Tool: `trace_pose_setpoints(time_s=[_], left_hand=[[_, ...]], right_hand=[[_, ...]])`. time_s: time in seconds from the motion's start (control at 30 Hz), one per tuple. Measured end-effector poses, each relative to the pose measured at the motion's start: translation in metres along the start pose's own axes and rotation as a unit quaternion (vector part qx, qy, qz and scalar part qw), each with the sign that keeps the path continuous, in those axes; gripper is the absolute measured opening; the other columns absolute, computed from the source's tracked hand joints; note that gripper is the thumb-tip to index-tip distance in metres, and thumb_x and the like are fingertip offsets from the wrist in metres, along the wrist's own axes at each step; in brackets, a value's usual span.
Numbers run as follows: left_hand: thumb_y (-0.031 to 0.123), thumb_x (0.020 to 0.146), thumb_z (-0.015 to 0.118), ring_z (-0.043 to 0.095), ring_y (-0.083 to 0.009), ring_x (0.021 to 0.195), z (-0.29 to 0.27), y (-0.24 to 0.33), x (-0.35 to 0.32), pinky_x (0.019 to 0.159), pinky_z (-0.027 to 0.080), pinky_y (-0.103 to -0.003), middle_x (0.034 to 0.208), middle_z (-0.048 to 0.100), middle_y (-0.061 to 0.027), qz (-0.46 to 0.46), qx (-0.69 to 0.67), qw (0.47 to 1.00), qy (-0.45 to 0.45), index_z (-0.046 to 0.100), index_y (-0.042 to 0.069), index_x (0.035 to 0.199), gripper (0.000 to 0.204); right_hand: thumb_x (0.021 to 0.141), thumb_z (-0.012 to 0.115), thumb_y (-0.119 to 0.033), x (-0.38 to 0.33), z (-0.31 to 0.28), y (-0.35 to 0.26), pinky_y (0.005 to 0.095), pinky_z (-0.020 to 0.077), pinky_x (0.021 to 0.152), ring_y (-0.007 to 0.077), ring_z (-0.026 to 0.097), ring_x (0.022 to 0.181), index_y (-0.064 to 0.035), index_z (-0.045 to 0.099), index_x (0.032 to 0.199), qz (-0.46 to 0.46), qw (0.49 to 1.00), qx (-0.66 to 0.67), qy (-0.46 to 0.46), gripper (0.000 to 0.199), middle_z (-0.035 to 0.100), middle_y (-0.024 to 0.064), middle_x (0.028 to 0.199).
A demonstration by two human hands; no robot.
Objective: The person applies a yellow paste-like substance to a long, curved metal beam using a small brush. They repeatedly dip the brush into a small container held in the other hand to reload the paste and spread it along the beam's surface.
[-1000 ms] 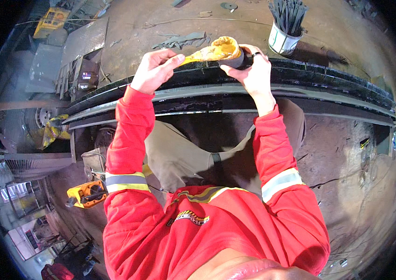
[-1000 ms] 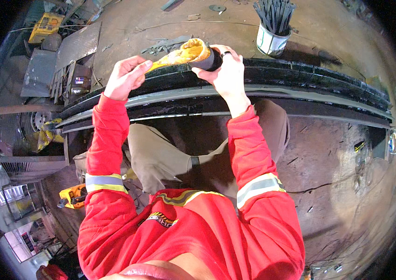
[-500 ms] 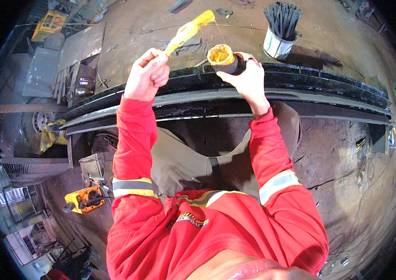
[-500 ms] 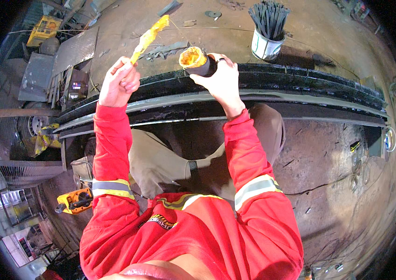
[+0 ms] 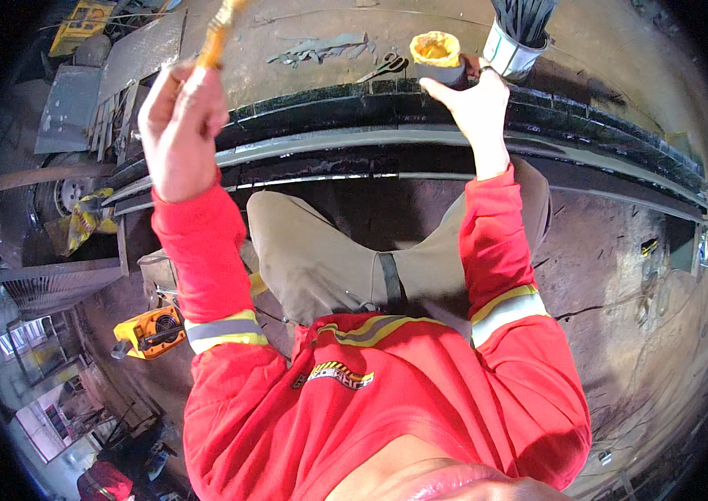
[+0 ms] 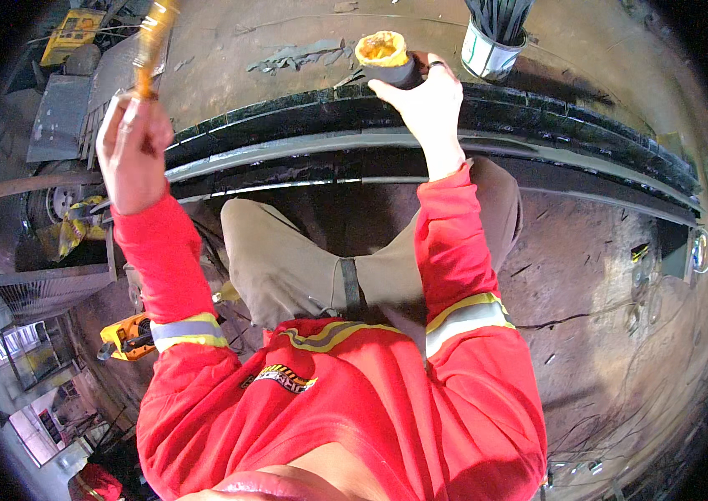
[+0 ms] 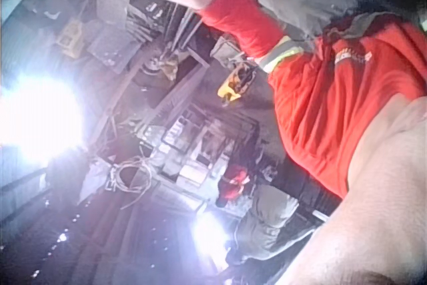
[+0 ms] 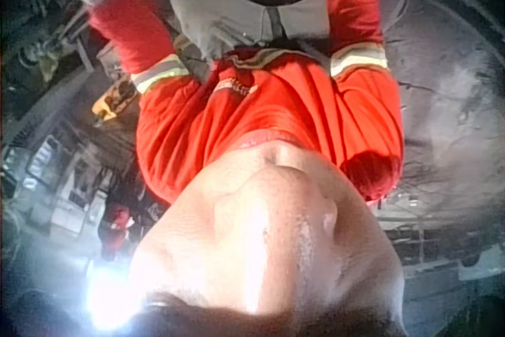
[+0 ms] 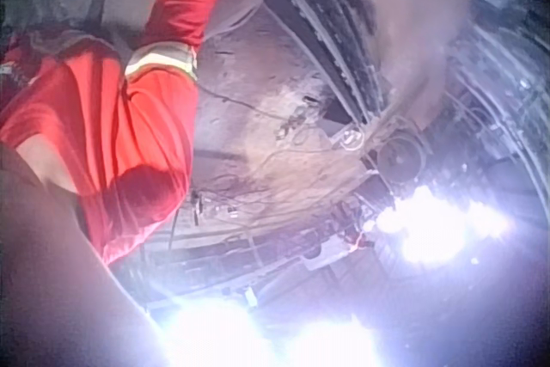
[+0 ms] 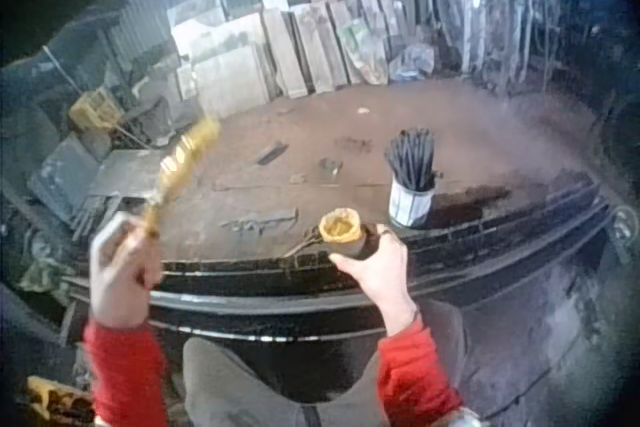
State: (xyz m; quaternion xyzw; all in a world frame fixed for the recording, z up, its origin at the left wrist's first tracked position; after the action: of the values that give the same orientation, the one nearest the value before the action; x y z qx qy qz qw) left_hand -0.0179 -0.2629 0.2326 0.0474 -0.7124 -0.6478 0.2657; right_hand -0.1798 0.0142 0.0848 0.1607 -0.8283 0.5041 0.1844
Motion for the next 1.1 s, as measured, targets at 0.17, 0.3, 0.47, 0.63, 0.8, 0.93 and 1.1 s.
trace_pose_setpoints(time_s=[0.17,0.3,0.47,0.63,0.8,0.93,1.1], left_hand=[[0.011,0.082,0.070,0.050,-0.0069,0.061,0.014,-0.082,-0.064,0.056,0.041,-0.024,0.066,0.057,-0.0028,-0.003,0.318,0.947,-0.039,0.062,-0.002,0.081,0.015],[0.026,0.078,0.067,0.064,-0.0345,0.068,0.051,-0.142,-0.065,0.060,0.049,-0.039,0.068,0.062,-0.0191,-0.048,0.519,0.847,-0.100,0.066,0.003,0.077,0.023],[0.035,0.072,0.068,0.065,-0.0367,0.074,0.069,-0.191,-0.029,0.068,0.052,-0.042,0.074,0.065,-0.0200,-0.124,0.625,0.764,-0.103,0.069,0.005,0.078,0.030],[0.029,0.076,0.070,0.064,-0.0331,0.065,0.057,-0.127,-0.031,0.059,0.050,-0.038,0.066,0.062,-0.0172,-0.007,0.568,0.823,0.006,0.065,0.003,0.073,0.027],[0.019,0.073,0.071,0.062,-0.0341,0.062,0.057,-0.140,-0.060,0.056,0.049,-0.039,0.064,0.061,-0.0155,-0.021,0.516,0.853,-0.075,0.058,0.005,0.075,0.018],[0.014,0.073,0.069,0.061,-0.0366,0.066,0.068,-0.174,-0.055,0.058,0.048,-0.040,0.068,0.062,-0.0151,0.052,0.494,0.856,-0.142,0.058,0.007,0.080,0.015],[0.013,0.075,0.069,0.062,-0.0370,0.067,0.028,-0.177,-0.061,0.058,0.049,-0.042,0.068,0.062,-0.0153,-0.032,0.580,0.814,-0.027,0.057,0.008,0.079,0.013]], right_hand=[[0.054,0.087,-0.036,0.005,-0.013,-0.006,0.0334,0.0519,0.076,0.0252,0.066,0.081,0.0024,0.064,0.094,-0.006,0.999,-0.019,0.048,0.061,0.066,0.0158,0.089],[0.056,0.087,-0.039,0.006,-0.016,0.006,0.0328,0.0503,0.080,0.0230,0.066,0.085,0.0041,0.064,0.100,0.016,0.999,-0.008,0.042,0.066,0.068,0.0161,0.091],[0.055,0.087,-0.038,0.007,-0.018,0.003,0.0335,0.0509,0.080,0.0245,0.067,0.084,0.0045,0.064,0.099,0.004,0.999,-0.002,0.046,0.065,0.068,0.0166,0.091],[0.055,0.087,-0.036,0.007,-0.022,-0.006,0.0344,0.0524,0.077,0.0266,0.067,0.079,0.0036,0.064,0.094,-0.018,0.997,-0.011,0.073,0.060,0.067,0.0170,0.087],[0.055,0.087,-0.040,0.006,-0.016,0.008,0.0331,0.0506,0.083,0.0232,0.066,0.089,0.0037,0.063,0.104,0.023,0.999,-0.001,0.042,0.071,0.068,0.0167,0.095],[0.055,0.088,-0.039,0.006,-0.014,0.007,0.0332,0.0505,0.082,0.0230,0.066,0.089,0.0037,0.063,0.104,0.016,0.999,0.002,0.041,0.069,0.068,0.0162,0.095],[0.054,0.087,-0.037,0.006,-0.021,-0.002,0.0336,0.0520,0.078,0.0259,0.067,0.082,0.0037,0.064,0.096,-0.007,0.998,0.003,0.066,0.063,0.067,0.0167,0.088]])
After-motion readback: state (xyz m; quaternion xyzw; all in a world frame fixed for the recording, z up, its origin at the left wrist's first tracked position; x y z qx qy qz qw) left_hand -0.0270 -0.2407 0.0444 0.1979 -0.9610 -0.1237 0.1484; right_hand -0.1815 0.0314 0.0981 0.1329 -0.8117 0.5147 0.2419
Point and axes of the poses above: each hand's wrist, its own x-axis towards the middle knuckle, its own z-axis out of the palm, y = z × x, the point moved 9 cm from there along x, towards the middle knuckle
